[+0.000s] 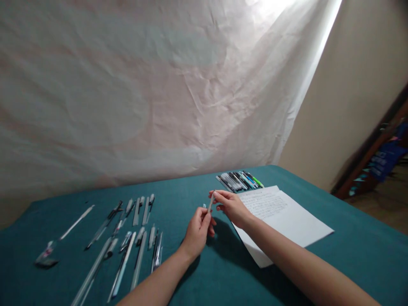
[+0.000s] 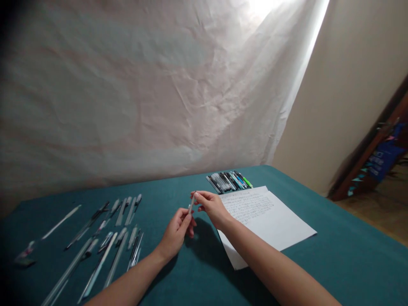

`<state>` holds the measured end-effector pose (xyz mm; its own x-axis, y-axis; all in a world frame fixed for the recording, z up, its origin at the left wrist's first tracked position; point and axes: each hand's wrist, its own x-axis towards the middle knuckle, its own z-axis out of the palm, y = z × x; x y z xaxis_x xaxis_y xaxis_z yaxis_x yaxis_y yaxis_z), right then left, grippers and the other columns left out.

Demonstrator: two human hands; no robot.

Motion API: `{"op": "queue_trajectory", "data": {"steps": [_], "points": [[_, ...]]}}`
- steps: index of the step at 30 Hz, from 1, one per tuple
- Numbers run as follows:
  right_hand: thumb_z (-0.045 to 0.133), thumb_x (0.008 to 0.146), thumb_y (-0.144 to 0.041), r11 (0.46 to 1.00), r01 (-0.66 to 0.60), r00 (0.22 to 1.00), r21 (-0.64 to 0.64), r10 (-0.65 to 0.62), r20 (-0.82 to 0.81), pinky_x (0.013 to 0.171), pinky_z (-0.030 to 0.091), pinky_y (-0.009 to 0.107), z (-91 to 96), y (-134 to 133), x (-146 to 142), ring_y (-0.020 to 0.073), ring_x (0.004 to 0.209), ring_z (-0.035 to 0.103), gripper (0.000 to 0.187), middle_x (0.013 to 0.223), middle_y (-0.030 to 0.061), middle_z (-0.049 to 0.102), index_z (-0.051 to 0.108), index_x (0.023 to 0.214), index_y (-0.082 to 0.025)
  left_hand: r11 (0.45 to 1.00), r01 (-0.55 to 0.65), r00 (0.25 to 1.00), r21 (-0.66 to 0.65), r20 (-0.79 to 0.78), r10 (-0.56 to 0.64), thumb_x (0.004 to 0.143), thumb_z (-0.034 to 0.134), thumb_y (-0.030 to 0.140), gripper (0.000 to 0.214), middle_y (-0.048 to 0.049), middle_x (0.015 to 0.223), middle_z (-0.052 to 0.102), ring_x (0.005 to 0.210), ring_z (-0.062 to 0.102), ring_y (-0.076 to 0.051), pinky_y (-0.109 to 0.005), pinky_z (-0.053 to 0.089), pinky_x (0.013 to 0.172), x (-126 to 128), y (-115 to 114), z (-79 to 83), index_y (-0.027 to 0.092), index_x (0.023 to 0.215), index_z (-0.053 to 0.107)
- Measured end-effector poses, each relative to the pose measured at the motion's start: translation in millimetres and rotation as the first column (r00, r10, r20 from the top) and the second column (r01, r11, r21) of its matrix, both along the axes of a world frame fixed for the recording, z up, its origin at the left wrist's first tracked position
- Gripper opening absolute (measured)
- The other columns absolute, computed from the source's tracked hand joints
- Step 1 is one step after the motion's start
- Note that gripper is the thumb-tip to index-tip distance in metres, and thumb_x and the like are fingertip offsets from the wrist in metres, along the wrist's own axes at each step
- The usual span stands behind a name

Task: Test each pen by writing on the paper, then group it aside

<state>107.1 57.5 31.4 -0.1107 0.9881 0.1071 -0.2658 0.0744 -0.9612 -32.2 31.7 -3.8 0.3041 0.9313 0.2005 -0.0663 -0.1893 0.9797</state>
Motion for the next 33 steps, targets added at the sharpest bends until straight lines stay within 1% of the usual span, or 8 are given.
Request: {"op": "queue_trajectory", "data": {"steps": [4, 9, 16, 22, 26, 29, 31, 33], "points": [[0.071, 0.061, -0.041, 0.997, 0.074, 0.997, -0.036, -0.074, -0.024, 0.047, 0.036, 0.018, -2.4, 3.0, 1.6, 0.0094, 0.061, 0.052, 0.029, 0.075, 0.0019, 0.061, 0.065, 0.077, -0.017, 1.0, -0.002, 1.0, 0.003, -0.016, 0.002, 0.082, 0.046, 0.041, 0.025, 0.0026, 0.068, 0.056, 0.047, 0.051, -0.008, -0.02, 0.041, 0.045, -0.3, -0.4, 0.4, 0.017, 0.089, 0.046], [0.064, 0.069, -0.044, 0.998, -0.038, 0.996, -0.043, 0.034, -0.088, 0.047, 0.037, 0.019, -1.1, 1.4, 1.2, 0.0082, 0.061, 0.052, 0.034, 0.094, 0.0044, 0.061, 0.064, 0.094, -0.021, 1.0, -0.004, 1.0, 0.0, -0.018, 0.004, 0.083, 0.044, 0.041, 0.024, 0.0029, 0.067, 0.055, 0.046, 0.051, -0.008, -0.02, 0.041, 0.044, -0.1, 0.5, 0.0, 0.017, 0.088, 0.045], [0.069, 0.063, -0.042, 0.995, 0.093, 0.996, 0.025, -0.093, 0.0, 0.045, 0.034, 0.018, -0.8, 1.8, 0.2, 0.008, 0.056, 0.048, 0.028, 0.066, -0.0007, 0.057, 0.063, 0.074, -0.016, 1.0, 0.012, 0.999, 0.028, -0.041, -0.01, 0.084, 0.044, 0.039, 0.022, 0.0033, 0.066, 0.054, 0.046, 0.051, -0.008, -0.02, 0.041, 0.044, -0.2, -0.1, 2.0, 0.017, 0.088, 0.045], [0.055, 0.076, -0.045, 0.998, -0.01, 0.999, 0.067, 0.008, 0.033, 0.045, 0.037, 0.019, 0.7, -1.7, -1.9, 0.0082, 0.059, 0.052, 0.033, 0.089, 0.0047, 0.061, 0.064, 0.092, -0.018, 0.999, 0.025, 0.998, 0.038, -0.052, -0.023, 0.085, 0.042, 0.038, 0.021, 0.0032, 0.066, 0.054, 0.045, 0.051, -0.007, -0.019, 0.04, 0.043, -0.2, -0.9, 1.2, 0.017, 0.09, 0.045], [0.057, 0.073, -0.045, 0.989, 0.063, 0.985, 0.137, -0.084, 0.153, 0.044, 0.037, 0.019, -1.2, -0.9, -0.1, 0.0085, 0.056, 0.05, 0.033, 0.075, 0.0028, 0.062, 0.067, 0.083, -0.015, 0.999, 0.03, 0.997, 0.042, -0.075, -0.027, 0.086, 0.04, 0.037, 0.021, 0.0035, 0.065, 0.053, 0.044, 0.05, -0.007, -0.018, 0.038, 0.039, -0.2, -0.9, -1.7, 0.017, 0.09, 0.043], [0.063, 0.068, -0.045, 0.985, 0.123, 0.973, 0.117, -0.143, 0.179, 0.043, 0.036, 0.018, -3.7, 0.6, 1.2, 0.0087, 0.054, 0.049, 0.032, 0.065, 0.0008, 0.059, 0.067, 0.076, -0.015, 0.999, 0.035, 0.997, 0.033, -0.07, -0.032, 0.087, 0.04, 0.038, 0.021, 0.0035, 0.065, 0.053, 0.043, 0.051, -0.007, -0.017, 0.038, 0.039, -0.5, -1.5, -2.7, 0.017, 0.089, 0.042], [0.064, 0.067, -0.045, 0.99, 0.107, 0.978, 0.094, -0.122, 0.167, 0.043, 0.036, 0.018, -4.8, 0.5, 0.9, 0.0087, 0.054, 0.049, 0.032, 0.068, 0.0017, 0.061, 0.067, 0.079, -0.015, 0.999, 0.029, 0.998, 0.024, -0.056, -0.028, 0.087, 0.039, 0.039, 0.022, 0.0035, 0.066, 0.053, 0.043, 0.051, -0.007, -0.018, 0.039, 0.039, -0.6, -1.7, -2.9, 0.017, 0.09, 0.042], [0.061, 0.07, -0.045, 0.995, 0.062, 0.988, 0.08, -0.073, 0.139, 0.043, 0.036, 0.019, -5.3, -0.5, 0.0, 0.0088, 0.056, 0.051, 0.035, 0.082, 0.0047, 0.063, 0.067, 0.088, -0.016, 0.999, 0.028, 0.999, 0.015, -0.046, -0.028, 0.087, 0.038, 0.04, 0.023, 0.0035, 0.066, 0.053, 0.043, 0.051, -0.008, -0.018, 0.039, 0.038, -0.8, -1.7, -3.3, 0.018, 0.09, 0.042]]}}
